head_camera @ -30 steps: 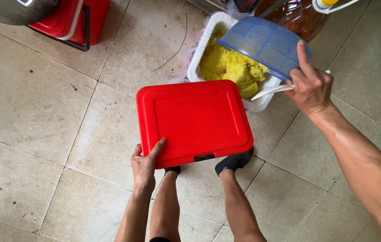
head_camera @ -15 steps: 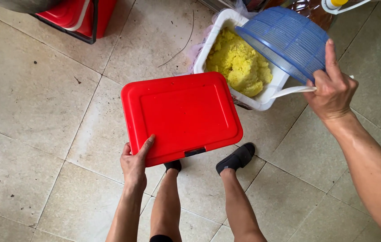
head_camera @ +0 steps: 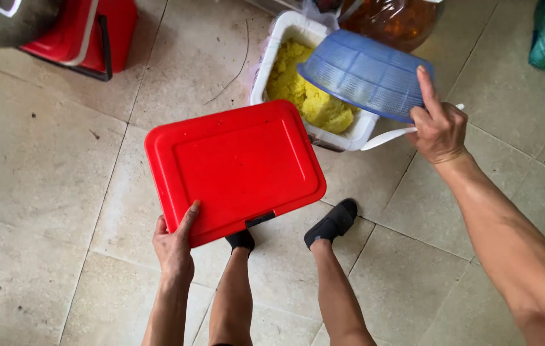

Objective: The recorder cracks several eggs into a pan, stirs them with chopsticks, and then transfers yellow mash into a storage container.

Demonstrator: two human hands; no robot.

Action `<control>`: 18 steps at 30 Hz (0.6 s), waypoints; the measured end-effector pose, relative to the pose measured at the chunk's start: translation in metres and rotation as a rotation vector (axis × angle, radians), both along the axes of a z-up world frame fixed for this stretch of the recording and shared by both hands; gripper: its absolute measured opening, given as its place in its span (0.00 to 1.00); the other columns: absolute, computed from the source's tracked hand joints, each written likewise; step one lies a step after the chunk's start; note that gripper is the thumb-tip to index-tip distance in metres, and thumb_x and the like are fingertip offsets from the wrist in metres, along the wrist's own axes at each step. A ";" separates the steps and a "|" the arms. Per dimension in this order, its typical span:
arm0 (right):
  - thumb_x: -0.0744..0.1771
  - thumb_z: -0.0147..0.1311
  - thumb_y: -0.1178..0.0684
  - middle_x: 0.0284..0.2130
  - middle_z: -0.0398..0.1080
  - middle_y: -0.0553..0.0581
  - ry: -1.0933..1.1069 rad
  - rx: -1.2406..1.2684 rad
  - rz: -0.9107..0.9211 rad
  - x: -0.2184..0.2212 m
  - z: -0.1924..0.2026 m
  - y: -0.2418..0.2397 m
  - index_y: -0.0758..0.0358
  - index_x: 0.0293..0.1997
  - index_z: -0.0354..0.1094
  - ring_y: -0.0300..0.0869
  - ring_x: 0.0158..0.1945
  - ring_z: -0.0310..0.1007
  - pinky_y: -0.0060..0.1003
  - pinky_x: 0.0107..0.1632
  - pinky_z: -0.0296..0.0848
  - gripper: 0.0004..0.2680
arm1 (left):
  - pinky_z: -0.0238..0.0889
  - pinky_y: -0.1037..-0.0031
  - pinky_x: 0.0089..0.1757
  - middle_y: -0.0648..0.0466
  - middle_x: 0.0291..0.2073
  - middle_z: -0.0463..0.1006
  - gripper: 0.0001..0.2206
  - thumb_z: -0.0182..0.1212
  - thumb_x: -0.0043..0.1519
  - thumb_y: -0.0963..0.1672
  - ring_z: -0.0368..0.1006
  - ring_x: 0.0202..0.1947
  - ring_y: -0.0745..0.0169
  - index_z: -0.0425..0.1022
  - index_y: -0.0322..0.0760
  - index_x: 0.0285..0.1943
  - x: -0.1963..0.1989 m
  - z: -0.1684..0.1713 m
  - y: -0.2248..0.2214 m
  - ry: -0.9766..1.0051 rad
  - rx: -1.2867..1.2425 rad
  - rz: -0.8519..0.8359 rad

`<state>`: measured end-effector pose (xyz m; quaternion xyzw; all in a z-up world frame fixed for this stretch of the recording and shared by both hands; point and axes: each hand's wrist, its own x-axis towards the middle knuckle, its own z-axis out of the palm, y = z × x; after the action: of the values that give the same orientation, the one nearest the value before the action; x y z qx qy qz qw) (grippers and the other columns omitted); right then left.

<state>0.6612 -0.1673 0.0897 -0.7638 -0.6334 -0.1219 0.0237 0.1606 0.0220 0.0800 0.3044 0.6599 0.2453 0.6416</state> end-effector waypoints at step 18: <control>0.70 0.54 0.68 0.38 0.67 0.60 0.812 0.966 -0.939 -0.001 -0.030 -0.157 0.77 0.39 0.61 0.44 0.42 0.69 0.41 0.49 0.68 0.05 | 0.73 0.71 0.49 0.47 0.49 0.81 0.23 0.73 0.57 0.42 0.79 0.46 0.62 0.72 0.28 0.59 0.099 -0.037 0.055 -0.269 0.127 -0.208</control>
<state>0.6606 -0.3244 0.0598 -0.8415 -0.0628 -0.0923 0.5287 0.2600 0.0768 0.0432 0.3752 0.5164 0.2573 0.7255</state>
